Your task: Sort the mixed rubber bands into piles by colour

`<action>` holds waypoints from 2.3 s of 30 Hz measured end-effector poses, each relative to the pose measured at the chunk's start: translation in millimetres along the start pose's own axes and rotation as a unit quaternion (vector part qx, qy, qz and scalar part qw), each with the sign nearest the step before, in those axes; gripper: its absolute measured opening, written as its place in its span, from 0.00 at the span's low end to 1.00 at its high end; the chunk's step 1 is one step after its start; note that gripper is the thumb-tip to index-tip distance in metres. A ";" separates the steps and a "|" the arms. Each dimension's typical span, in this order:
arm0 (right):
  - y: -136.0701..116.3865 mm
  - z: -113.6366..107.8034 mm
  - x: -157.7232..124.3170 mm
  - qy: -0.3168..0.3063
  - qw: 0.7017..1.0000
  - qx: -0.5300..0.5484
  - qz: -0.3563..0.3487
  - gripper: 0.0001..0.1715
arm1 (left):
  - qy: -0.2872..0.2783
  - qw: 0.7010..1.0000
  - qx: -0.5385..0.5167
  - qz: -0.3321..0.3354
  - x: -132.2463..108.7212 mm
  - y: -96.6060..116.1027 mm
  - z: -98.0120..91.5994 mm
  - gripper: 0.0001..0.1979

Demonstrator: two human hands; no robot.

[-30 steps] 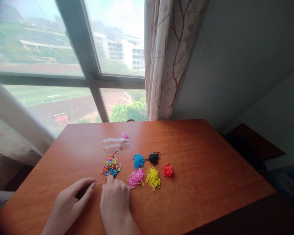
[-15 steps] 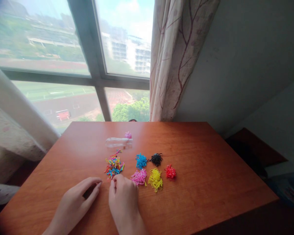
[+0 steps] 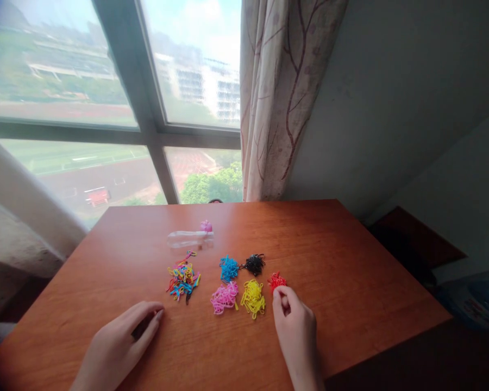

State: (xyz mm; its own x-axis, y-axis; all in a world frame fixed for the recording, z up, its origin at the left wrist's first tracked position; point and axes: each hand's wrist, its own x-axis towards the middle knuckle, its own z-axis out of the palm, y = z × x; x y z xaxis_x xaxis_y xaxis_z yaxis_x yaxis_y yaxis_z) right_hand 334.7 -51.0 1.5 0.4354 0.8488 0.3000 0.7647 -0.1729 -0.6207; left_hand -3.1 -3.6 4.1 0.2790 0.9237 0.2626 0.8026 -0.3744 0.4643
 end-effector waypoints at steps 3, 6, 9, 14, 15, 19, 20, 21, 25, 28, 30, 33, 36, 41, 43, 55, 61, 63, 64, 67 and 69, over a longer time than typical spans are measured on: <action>18.3 -6.2 7.5 0.013 0.999 -0.017 0.037 0.26 | -0.003 1.000 0.008 -0.001 0.1 0.9 -0.2 0.10; 25.2 -5.9 12.3 0.012 0.998 -0.018 0.053 0.26 | -0.004 1.000 0.011 0.001 0.3 0.7 -0.4 0.11; 28.3 -3.4 14.2 -0.003 0.998 -0.022 0.058 0.26 | -0.002 1.000 0.010 0.010 0.9 -0.2 -0.7 0.11; 29.0 -3.4 13.3 0.015 0.996 -0.060 0.061 0.27 | -0.008 1.000 0.013 0.007 0.9 -1.3 -0.2 0.11; 27.6 -4.0 12.7 0.022 0.996 -0.064 0.059 0.27 | -0.010 1.000 0.014 0.005 0.6 -1.6 0.2 0.11; 13.5 -3.6 7.1 0.047 0.997 -0.039 0.039 0.28 | -0.016 1.000 0.019 0.000 -0.5 -2.1 1.5 0.10; 7.7 -1.9 4.0 0.049 0.998 -0.022 0.026 0.28 | -0.017 1.000 0.020 -0.001 -0.5 -1.7 1.5 0.10; 1.0 0.8 -0.1 0.044 0.999 -0.002 0.010 0.27 | -0.019 1.000 0.021 -0.002 -0.5 -1.1 1.4 0.10; -32.3 20.7 -23.9 -0.034 0.994 0.071 -0.080 0.20 | -0.020 1.000 0.021 -0.012 0.8 2.6 -0.1 0.10; -57.3 39.4 -42.8 -0.080 0.982 0.096 -0.139 0.19 | -0.021 0.999 0.020 -0.022 2.5 5.0 -0.9 0.10; -70.1 49.9 -52.6 -0.100 0.975 0.098 -0.170 0.18 | -0.026 0.999 0.021 -0.026 4.5 6.8 -0.6 0.09; -80.9 59.9 -61.8 -0.125 0.968 0.092 -0.197 0.16 | -0.031 0.999 0.034 -0.026 10.3 11.3 1.0 0.10; -83.6 63.5 -65.7 -0.137 0.964 0.093 -0.208 0.15 | -0.036 0.997 0.065 -0.027 19.9 18.8 2.6 0.11; -83.7 62.5 -66.3 -0.144 0.961 0.085 -0.221 0.13 | -0.058 0.990 0.123 -0.034 34.2 30.6 2.9 0.10; -84.8 62.0 -66.2 -0.137 0.963 0.083 -0.218 0.13 | -0.075 0.986 0.143 -0.036 35.9 32.2 3.2 0.11; -86.1 61.2 -67.0 -0.148 0.963 0.096 -0.203 0.14 | -0.014 0.997 0.081 -0.002 35.5 23.6 0.9 0.11; -87.2 59.8 -64.8 -0.156 0.963 0.099 -0.196 0.13 | -0.037 0.998 -0.056 0.022 58.0 34.5 -3.3 0.11; -87.7 59.2 -64.3 -0.160 0.962 0.098 -0.197 0.13 | -0.054 0.994 -0.089 0.025 70.3 41.2 -3.7 0.12; -87.8 58.9 -64.1 -0.162 0.962 0.097 -0.198 0.12 | -0.066 0.992 -0.101 0.025 77.1 44.6 -3.3 0.12; -87.7 59.5 -63.6 -0.161 0.962 0.098 -0.198 0.12 | -0.112 0.988 -0.102 0.019 98.2 52.9 0.7 0.13; -86.8 61.4 -63.3 -0.155 0.962 0.102 -0.201 0.12 | -0.137 0.987 -0.087 0.012 111.5 56.8 5.9 0.13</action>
State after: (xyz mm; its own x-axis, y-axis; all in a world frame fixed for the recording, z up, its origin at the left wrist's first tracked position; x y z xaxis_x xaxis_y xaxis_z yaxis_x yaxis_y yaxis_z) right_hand 211.5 -59.0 -8.1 -0.0627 0.9406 0.3338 0.7181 0.2748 -0.6394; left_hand 76.8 78.6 54.7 0.4482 0.8927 0.0478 0.6978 -0.3827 0.6054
